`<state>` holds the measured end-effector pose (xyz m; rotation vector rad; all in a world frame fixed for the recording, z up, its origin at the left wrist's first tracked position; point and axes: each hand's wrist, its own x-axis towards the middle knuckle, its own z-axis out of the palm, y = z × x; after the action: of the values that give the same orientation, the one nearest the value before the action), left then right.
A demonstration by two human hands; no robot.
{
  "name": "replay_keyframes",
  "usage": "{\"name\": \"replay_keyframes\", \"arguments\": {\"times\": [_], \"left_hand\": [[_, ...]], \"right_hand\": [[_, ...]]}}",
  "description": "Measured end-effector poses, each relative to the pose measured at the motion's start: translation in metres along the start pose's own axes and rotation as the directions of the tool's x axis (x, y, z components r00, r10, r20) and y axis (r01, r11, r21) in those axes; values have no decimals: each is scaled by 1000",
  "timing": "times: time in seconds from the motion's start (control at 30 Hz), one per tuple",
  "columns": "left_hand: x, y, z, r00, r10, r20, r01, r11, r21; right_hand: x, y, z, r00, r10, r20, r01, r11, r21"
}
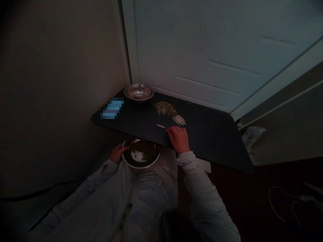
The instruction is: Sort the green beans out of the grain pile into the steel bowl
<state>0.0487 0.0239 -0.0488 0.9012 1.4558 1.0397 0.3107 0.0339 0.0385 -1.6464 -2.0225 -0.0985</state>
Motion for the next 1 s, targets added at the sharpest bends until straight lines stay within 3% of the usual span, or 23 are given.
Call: {"name": "replay_keyframes", "arguments": {"times": [0.17, 0.27, 0.4, 0.57, 1.0], "left_hand": [[2, -1, -1, 1000, 14, 3, -14, 1000, -12], [3, -3, -2, 1000, 8, 10, -8, 1000, -7], [1, 2, -1, 1000, -27, 12, 27, 999, -28], [-4, 10, 0, 1000, -7, 11, 7, 1000, -7], [2, 0, -2, 999, -7, 51, 11, 997, -70]], "right_hand": [[13, -19, 3, 976, 184, -117, -149, 954, 260], [21, -31, 10, 965, 259, -29, -230, 900, 371], [27, -35, 21, 946, 319, 47, -314, 878, 361], [25, -15, 26, 913, 406, 32, -398, 874, 280], [33, 47, 6, 885, 466, -14, -457, 873, 168]]}}
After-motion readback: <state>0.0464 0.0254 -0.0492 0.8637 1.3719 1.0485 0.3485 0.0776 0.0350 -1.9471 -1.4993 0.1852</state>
